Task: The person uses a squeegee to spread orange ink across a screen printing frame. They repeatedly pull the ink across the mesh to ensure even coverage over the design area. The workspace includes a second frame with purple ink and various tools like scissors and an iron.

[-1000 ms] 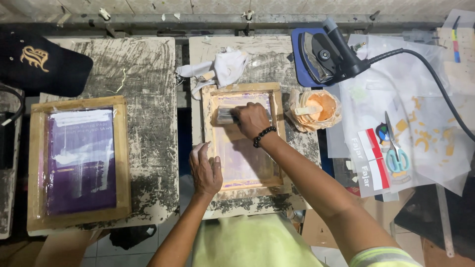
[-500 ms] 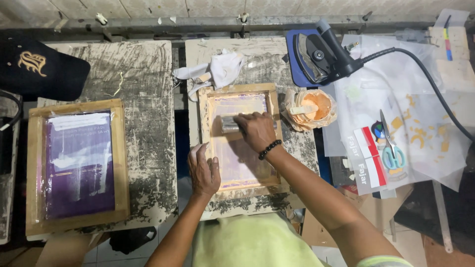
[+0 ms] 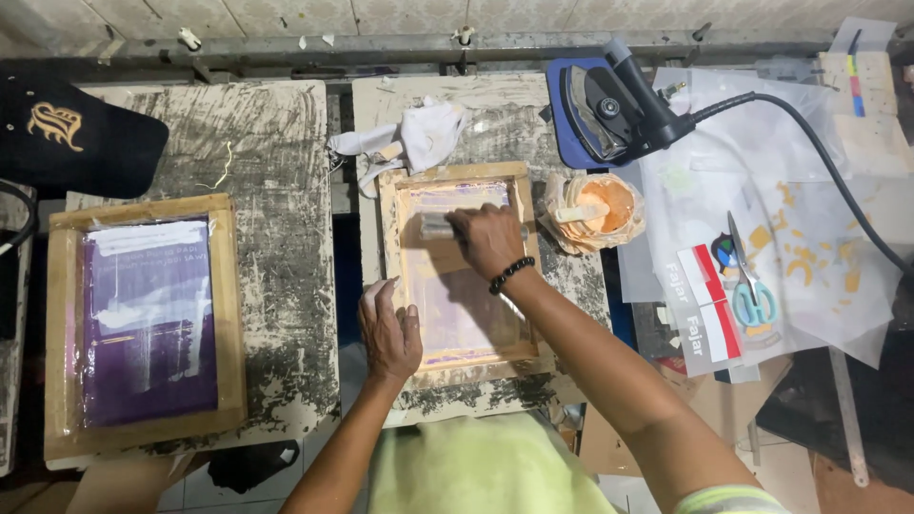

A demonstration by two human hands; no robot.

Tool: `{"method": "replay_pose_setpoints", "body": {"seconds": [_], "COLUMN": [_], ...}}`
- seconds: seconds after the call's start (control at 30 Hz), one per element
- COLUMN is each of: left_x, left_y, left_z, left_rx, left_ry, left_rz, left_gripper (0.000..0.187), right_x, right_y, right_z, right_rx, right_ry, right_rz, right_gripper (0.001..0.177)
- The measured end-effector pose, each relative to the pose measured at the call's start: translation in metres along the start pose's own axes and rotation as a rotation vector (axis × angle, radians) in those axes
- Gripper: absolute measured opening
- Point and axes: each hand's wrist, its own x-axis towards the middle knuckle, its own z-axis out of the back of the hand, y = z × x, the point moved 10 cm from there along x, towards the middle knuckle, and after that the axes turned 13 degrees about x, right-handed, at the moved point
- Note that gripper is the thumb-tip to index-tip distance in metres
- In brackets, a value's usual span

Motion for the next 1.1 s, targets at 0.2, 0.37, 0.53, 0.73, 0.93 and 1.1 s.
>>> {"method": "replay_pose_setpoints", "body": {"seconds": [0.2,0.37,0.53,0.73,0.93,1.1], "left_x": [-0.004,0.001,0.000,-0.002,0.001,-0.002], "left_y": [0.005,0.005,0.000,0.001,-0.003,0.002], "left_z": [-0.001,0.000,0.002,0.000,0.004,0.000], "left_rx": [-0.004,0.006,-0.021,0.006,0.013,-0.004], "left_ry": [0.003,-0.012,0.016,0.050,0.009,0.005], "left_rz": [0.035,0.025,0.029,0.022,-0.001,0.025], "left_gripper": [0.040,0.041,0.040,0.039,0.038,0.042], "right_x": [0.010,-0.025,-0.060,-0.029,-0.036,-0.059], "right_y": [-0.022,0.000,0.025,0.014,0.039,0.027], "right_z": [-0.028,-0.031,-0.007,0.010,0.007,-0.007], "right_rx": [-0.061,-0.029,0.044,0.104,-0.029,0.069], "right_ry": [0.069,0.141,0.187,0.147,-0.041,0.147], "right_rz": [-0.027,0.016,0.015,-0.083,0.046,0.063], "right_gripper": [0.018,0.017,0.013,0.012,0.029,0.014]}}
